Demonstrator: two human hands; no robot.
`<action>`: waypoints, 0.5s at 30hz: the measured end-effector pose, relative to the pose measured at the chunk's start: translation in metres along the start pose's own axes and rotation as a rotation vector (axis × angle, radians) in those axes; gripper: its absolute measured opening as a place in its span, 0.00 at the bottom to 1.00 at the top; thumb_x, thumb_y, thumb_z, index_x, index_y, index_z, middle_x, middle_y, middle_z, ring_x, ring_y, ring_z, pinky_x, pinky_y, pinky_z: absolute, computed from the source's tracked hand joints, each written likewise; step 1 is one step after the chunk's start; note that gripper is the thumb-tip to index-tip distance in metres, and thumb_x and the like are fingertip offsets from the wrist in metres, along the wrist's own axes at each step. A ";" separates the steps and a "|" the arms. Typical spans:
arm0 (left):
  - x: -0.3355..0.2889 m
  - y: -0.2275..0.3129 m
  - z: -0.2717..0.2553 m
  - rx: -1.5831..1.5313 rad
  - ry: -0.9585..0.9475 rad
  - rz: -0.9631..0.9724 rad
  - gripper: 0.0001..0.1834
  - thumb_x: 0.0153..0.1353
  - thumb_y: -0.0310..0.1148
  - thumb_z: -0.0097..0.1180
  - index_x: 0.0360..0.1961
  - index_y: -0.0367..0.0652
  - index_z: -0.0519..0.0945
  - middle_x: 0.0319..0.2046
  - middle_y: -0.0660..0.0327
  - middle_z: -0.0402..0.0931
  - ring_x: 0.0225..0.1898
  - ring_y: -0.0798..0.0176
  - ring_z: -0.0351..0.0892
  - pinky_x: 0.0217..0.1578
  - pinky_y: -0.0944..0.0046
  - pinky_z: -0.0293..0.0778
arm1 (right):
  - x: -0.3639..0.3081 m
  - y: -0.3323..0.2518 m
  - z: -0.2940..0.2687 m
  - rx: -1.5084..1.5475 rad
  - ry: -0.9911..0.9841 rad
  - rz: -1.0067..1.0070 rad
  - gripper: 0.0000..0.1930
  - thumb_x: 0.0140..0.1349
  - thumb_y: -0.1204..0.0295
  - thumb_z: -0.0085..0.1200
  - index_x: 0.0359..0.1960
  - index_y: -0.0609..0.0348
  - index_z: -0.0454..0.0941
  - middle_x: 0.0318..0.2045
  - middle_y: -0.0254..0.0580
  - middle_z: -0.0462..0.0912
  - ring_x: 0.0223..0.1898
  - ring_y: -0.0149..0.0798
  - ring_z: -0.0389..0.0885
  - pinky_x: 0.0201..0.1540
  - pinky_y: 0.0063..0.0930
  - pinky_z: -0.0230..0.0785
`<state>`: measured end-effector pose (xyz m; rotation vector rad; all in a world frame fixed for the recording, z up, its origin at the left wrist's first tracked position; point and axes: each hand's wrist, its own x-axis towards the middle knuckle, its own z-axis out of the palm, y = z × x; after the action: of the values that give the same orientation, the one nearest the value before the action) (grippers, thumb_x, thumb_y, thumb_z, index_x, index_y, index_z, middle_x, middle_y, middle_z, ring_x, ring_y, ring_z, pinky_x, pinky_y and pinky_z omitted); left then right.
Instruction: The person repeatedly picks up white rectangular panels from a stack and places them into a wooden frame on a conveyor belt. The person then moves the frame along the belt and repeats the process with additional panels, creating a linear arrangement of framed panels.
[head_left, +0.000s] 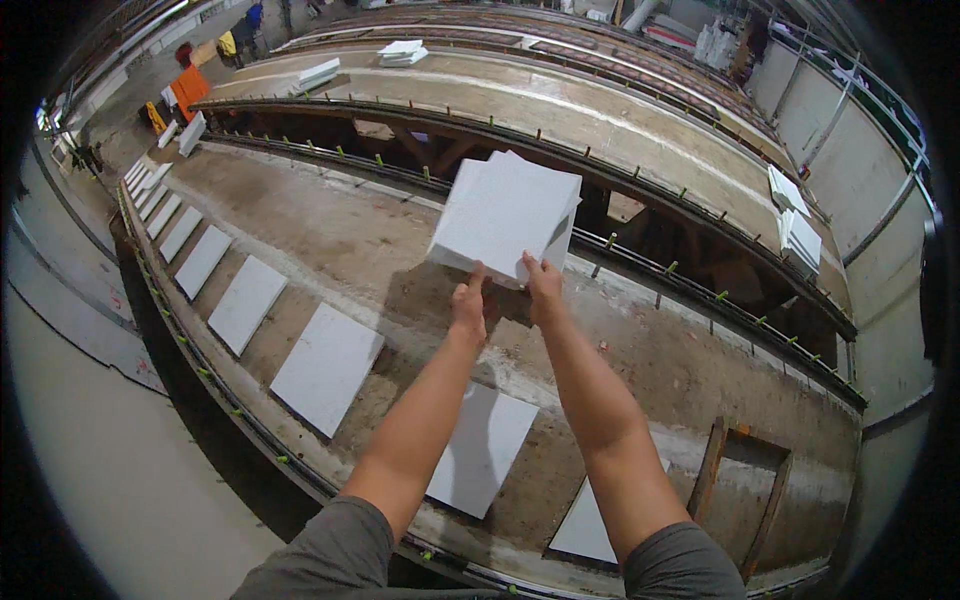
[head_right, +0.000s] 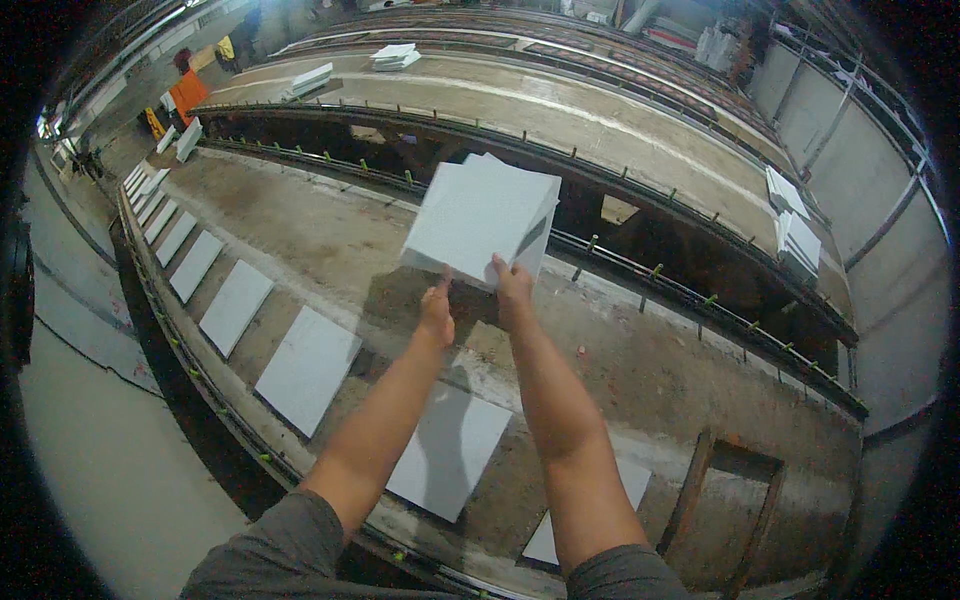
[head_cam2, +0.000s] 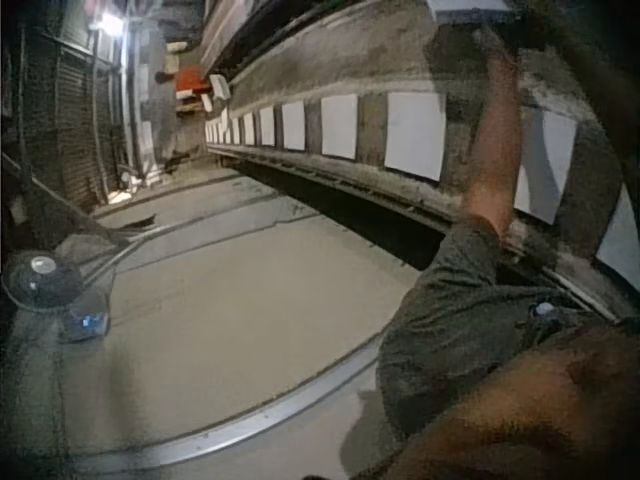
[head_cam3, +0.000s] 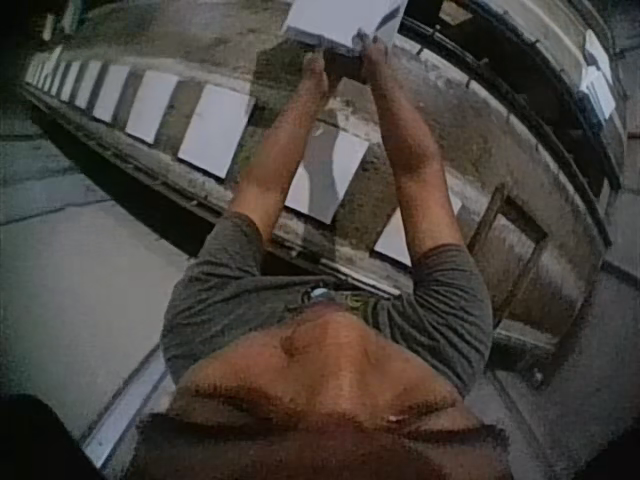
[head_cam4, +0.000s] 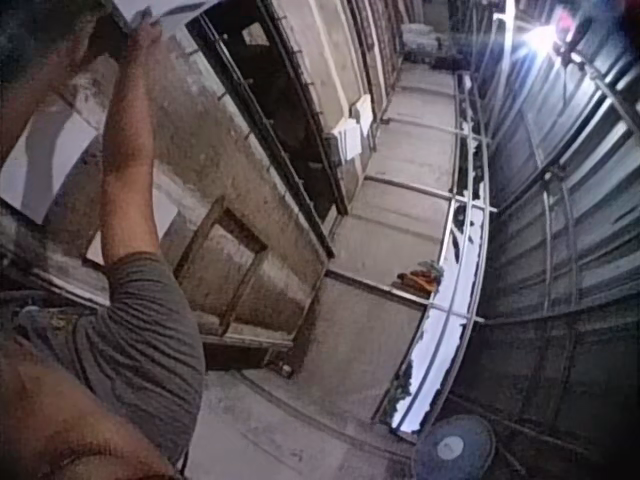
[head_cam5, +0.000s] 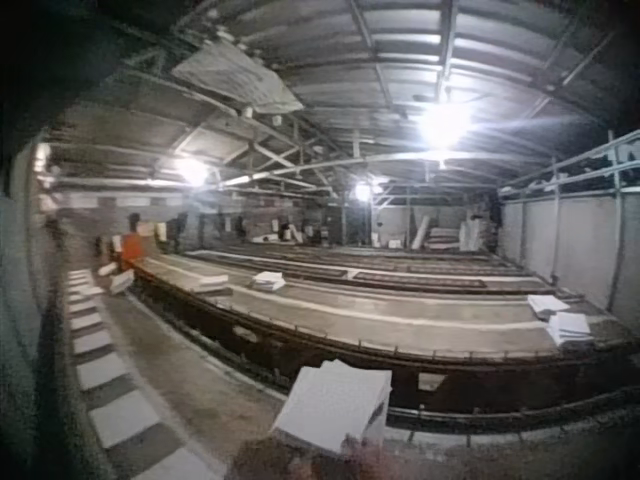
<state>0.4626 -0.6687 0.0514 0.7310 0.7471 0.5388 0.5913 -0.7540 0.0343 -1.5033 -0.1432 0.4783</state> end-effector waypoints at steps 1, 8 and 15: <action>0.011 0.007 0.002 -0.069 -0.036 -0.041 0.39 0.59 0.57 0.67 0.58 0.36 0.72 0.55 0.54 0.73 0.58 0.58 0.69 0.58 0.55 0.66 | -0.005 -0.003 0.005 -0.039 -0.036 -0.009 0.18 0.68 0.54 0.57 0.48 0.54 0.79 0.37 0.36 0.80 0.36 0.32 0.78 0.34 0.32 0.72; 0.027 0.032 -0.013 -0.217 0.211 0.118 0.27 0.60 0.35 0.68 0.55 0.31 0.73 0.50 0.51 0.78 0.49 0.50 0.80 0.46 0.45 0.79 | -0.007 0.011 0.029 0.272 0.060 0.246 0.28 0.67 0.51 0.57 0.55 0.64 0.73 0.38 0.44 0.79 0.33 0.40 0.79 0.37 0.37 0.73; 0.038 0.032 -0.053 -0.233 0.326 0.185 0.23 0.60 0.33 0.68 0.54 0.36 0.75 0.49 0.53 0.78 0.46 0.53 0.81 0.40 0.50 0.81 | 0.020 0.036 0.076 -0.167 0.389 0.336 0.31 0.61 0.57 0.65 0.57 0.65 0.68 0.43 0.47 0.77 0.37 0.41 0.80 0.35 0.42 0.77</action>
<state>0.4395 -0.6021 0.0330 0.5017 0.9046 0.9129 0.5726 -0.6766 0.0016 -1.7650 0.3880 0.4373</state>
